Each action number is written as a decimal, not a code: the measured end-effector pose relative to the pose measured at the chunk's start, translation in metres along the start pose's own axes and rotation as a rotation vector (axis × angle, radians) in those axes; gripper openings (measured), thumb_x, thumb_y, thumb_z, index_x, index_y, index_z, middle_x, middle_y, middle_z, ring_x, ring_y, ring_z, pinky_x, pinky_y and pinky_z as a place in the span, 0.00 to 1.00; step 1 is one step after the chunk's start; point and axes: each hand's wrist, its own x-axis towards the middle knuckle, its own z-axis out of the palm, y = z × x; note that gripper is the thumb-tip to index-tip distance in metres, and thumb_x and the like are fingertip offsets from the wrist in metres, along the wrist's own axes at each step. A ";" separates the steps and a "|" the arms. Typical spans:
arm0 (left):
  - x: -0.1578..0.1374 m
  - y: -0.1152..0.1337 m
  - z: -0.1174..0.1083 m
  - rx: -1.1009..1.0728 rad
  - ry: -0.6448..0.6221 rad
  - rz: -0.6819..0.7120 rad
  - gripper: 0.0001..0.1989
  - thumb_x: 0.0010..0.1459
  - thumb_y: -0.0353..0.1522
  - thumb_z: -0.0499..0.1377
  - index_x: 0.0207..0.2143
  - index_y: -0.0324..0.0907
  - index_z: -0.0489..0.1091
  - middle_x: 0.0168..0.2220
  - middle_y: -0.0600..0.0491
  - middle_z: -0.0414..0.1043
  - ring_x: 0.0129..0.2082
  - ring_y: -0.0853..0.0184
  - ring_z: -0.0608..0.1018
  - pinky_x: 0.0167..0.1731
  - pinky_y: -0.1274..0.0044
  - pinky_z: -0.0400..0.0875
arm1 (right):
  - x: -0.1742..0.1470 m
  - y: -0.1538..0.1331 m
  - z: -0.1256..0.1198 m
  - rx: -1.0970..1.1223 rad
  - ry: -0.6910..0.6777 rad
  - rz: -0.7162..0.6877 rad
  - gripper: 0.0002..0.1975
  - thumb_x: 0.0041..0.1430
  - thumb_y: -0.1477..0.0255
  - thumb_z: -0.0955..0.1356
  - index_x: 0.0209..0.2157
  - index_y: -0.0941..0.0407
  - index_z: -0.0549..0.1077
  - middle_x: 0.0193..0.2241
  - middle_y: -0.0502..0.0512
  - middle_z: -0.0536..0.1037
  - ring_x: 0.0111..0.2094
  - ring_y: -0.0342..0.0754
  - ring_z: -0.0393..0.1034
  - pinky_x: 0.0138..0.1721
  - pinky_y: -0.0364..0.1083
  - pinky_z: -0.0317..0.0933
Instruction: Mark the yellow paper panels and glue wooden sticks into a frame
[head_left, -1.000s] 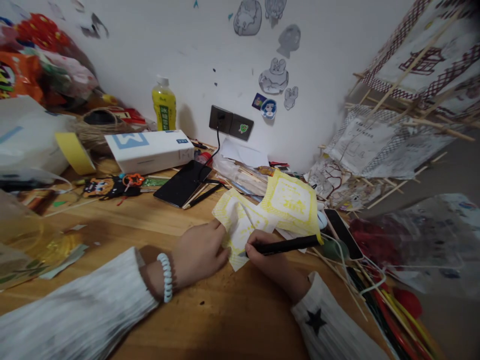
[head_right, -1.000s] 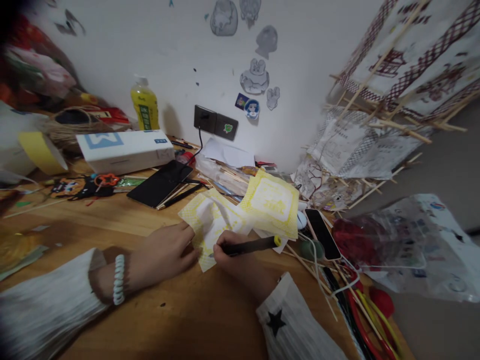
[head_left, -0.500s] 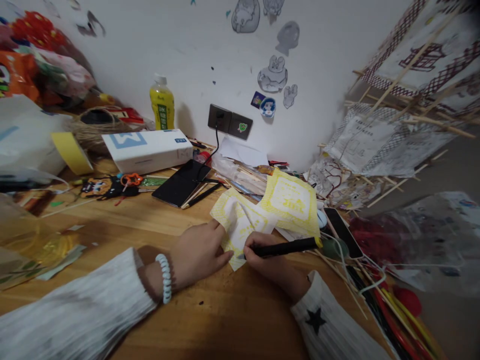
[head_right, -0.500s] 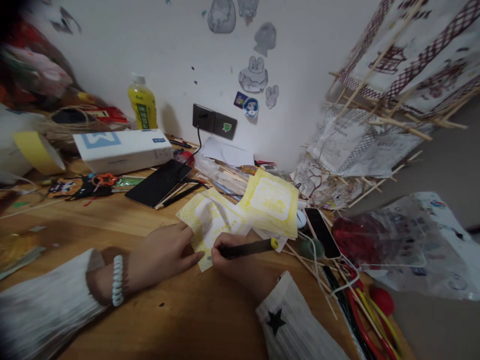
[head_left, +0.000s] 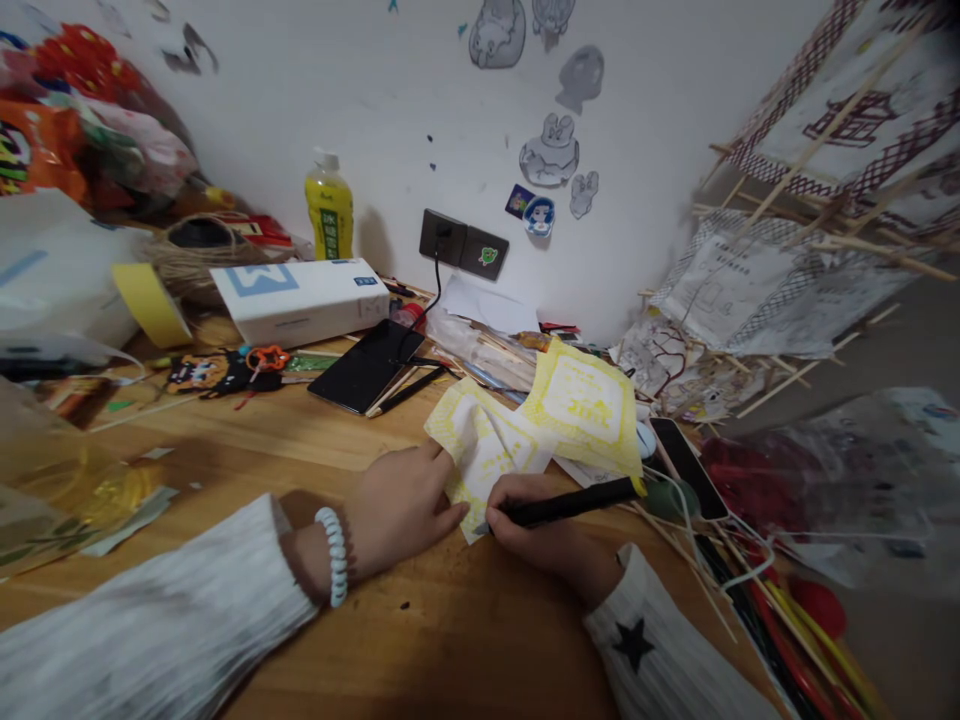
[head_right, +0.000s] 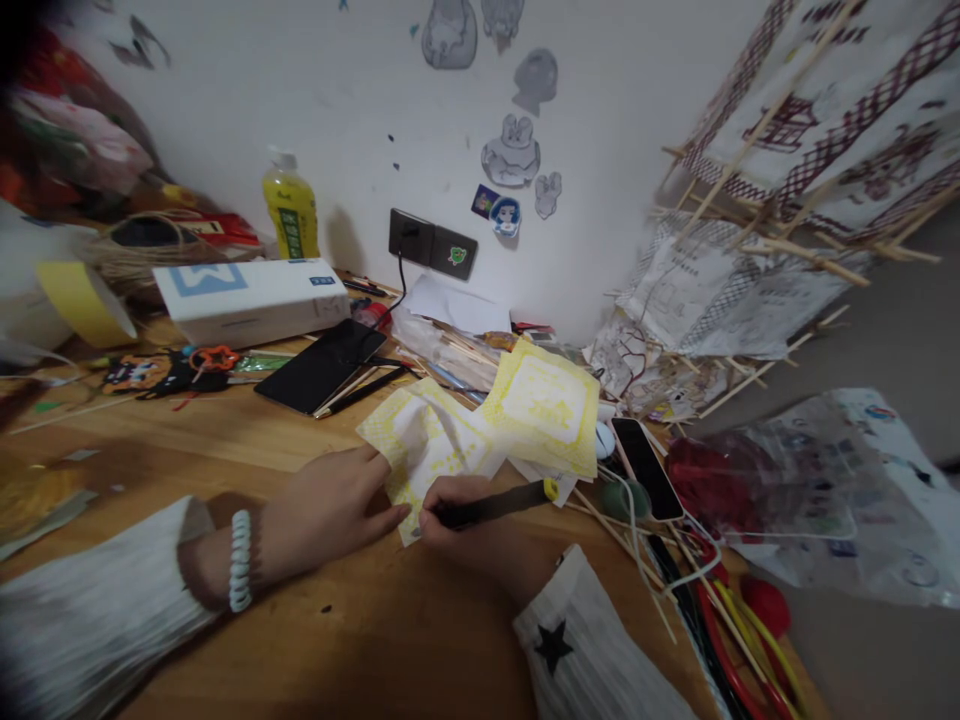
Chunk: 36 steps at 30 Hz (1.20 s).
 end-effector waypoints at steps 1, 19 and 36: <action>0.000 0.000 0.000 -0.001 0.004 0.002 0.16 0.55 0.40 0.52 0.38 0.37 0.68 0.34 0.42 0.73 0.37 0.53 0.77 0.34 0.67 0.72 | 0.000 0.000 0.000 0.012 -0.012 -0.009 0.07 0.48 0.76 0.64 0.19 0.56 0.65 0.18 0.45 0.67 0.21 0.39 0.60 0.23 0.39 0.53; 0.002 -0.005 0.002 -0.124 0.022 -0.060 0.22 0.56 0.41 0.52 0.47 0.34 0.59 0.39 0.41 0.73 0.37 0.54 0.77 0.32 0.69 0.70 | 0.004 0.004 -0.001 0.230 0.187 0.124 0.06 0.52 0.72 0.64 0.23 0.54 0.66 0.19 0.46 0.66 0.22 0.41 0.60 0.24 0.40 0.55; -0.003 -0.004 0.010 -0.069 0.008 0.105 0.19 0.57 0.40 0.52 0.51 0.50 0.67 0.37 0.48 0.72 0.34 0.56 0.77 0.32 0.68 0.70 | 0.004 0.015 0.001 0.419 0.215 0.152 0.08 0.55 0.69 0.60 0.26 0.55 0.66 0.18 0.46 0.67 0.21 0.41 0.61 0.24 0.41 0.55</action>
